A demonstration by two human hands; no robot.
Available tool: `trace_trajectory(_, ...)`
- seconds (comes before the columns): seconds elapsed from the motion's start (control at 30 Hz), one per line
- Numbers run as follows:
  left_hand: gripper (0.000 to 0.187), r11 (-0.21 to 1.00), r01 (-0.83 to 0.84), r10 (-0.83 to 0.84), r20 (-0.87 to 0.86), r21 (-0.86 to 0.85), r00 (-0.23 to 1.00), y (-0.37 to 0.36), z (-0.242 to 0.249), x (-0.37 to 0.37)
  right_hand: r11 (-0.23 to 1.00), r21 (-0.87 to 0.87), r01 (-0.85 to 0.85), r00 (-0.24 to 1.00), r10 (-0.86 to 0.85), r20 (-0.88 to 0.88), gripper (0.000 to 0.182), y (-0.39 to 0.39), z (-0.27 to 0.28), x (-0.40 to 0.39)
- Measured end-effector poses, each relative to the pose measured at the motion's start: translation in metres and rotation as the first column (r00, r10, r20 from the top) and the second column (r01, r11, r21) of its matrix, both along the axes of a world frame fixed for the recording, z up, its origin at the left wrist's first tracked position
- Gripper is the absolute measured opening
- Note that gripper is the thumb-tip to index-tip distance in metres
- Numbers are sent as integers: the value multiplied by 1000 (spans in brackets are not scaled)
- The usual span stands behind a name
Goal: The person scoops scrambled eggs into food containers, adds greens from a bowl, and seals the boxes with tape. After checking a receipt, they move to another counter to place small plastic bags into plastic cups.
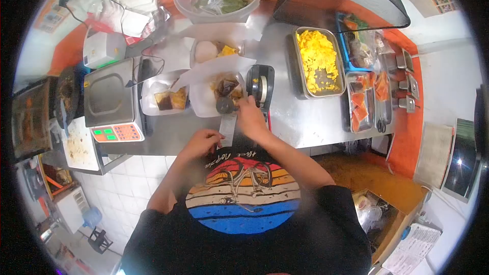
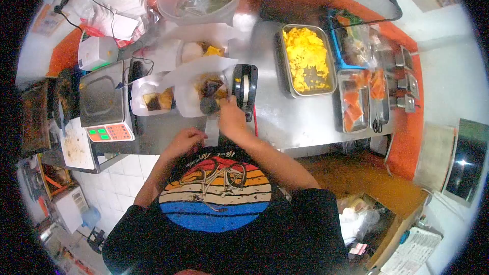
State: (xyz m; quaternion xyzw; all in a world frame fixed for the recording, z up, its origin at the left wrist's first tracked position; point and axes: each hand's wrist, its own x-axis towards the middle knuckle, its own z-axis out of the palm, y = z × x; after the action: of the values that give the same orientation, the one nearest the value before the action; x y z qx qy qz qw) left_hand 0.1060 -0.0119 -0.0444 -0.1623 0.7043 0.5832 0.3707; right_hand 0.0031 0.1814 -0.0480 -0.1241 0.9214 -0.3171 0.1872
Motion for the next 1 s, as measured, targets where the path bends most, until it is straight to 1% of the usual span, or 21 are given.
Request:
trace_trajectory(0.13, 30, 999, -41, 41, 4, 7, 999, 1, 6, -2, 980, -197, 5, 998, -18, -66, 21, 7, -10, 1)
trace_trajectory(0.17, 30, 1000, -29, 29, -7, -6, 1000, 3, 7, -6, 970, -244, 1, 995, -24, -93, 21, 10, -12, -2)
trace_trajectory(0.27, 30, 1000, 11, -12, -30, -28, 999, 10, 8, -15, 972, -199, -128, 978, 90, -189, 22, 13, -22, 1)
trace_trajectory(0.37, 30, 998, 53, -54, -59, -26, 997, 18, 13, -27, 995, -74, -71, 995, 66, -68, 23, 4, -1, 5)
trace_trajectory(0.43, 30, 996, 82, -85, -85, -39, 993, 21, 18, -34, 994, -88, -64, 989, 52, -140, 24, 4, 6, 4)
trace_trajectory(0.47, 30, 995, 93, -94, -99, -22, 991, 21, 12, -36, 994, -90, -57, 983, 40, -180, 25, 7, 9, 1)
trace_trajectory(0.5, 30, 994, 108, -107, -114, -1, 988, 21, 8, -38, 965, -259, 33, 998, -46, -45, 25, 15, 12, -3)
trace_trajectory(0.53, 30, 992, 124, -120, -130, 21, 984, 25, 4, -40, 902, -408, 141, 989, -110, 99, 25, 27, 16, -9)
trace_trajectory(0.57, 30, 985, 167, -161, -107, 46, 981, 34, 0, -47, 808, -524, 269, 957, -164, 238, 26, 47, 22, -18)
trace_trajectory(0.63, 30, 974, 215, -212, -46, 75, 976, 41, 24, -53, 600, -604, 524, 835, -222, 504, 26, 73, 55, -30)
trace_trajectory(0.67, 29, 967, 241, -236, -63, 87, 970, 47, 31, -56, 475, -604, 640, 750, -214, 626, 26, 87, 67, -36)
trace_trajectory(0.7, 29, 959, 267, -260, -81, 97, 962, 58, 38, -59, 450, -604, 658, 743, -261, 616, 25, 104, 67, -42)
trace_trajectory(0.73, 28, 951, 292, -282, -100, 105, 954, 69, 42, -64, 423, -606, 674, 736, -306, 604, 25, 122, 63, -51)
trace_trajectory(0.8, 27, 919, 335, -315, -122, 210, 941, 91, 36, -74, 390, -578, 717, 697, -421, 581, 26, 160, 47, -72)
trace_trajectory(0.83, 26, 898, 355, -330, -133, 260, 934, 105, 31, -80, 459, -554, 695, 716, -505, 482, 26, 176, 42, -82)
trace_trajectory(0.87, 28, 914, 358, -309, -243, 190, 919, 122, 26, -84, 489, -529, 693, 712, -578, 399, 29, 189, 37, -92)
trace_trajectory(0.9, 32, 929, 351, -291, -351, 120, 890, 143, 20, -88, 632, -434, 642, 742, -654, 145, 33, 212, 10, -109)
trace_trajectory(0.93, 37, 941, 336, -278, -456, 50, 846, 163, 13, -93, 716, -357, 600, 761, -648, -22, 32, 233, -20, -126)
trace_trajectory(0.97, 43, 952, 306, -265, -543, -16, 797, 184, 4, -97, 785, -262, 562, 768, -612, -187, 31, 253, -47, -143)
trace_trajectory(1.0, 50, 961, 265, -253, -625, -76, 739, 206, -6, -101, 836, -152, 528, 765, -545, -343, 30, 265, -58, -153)
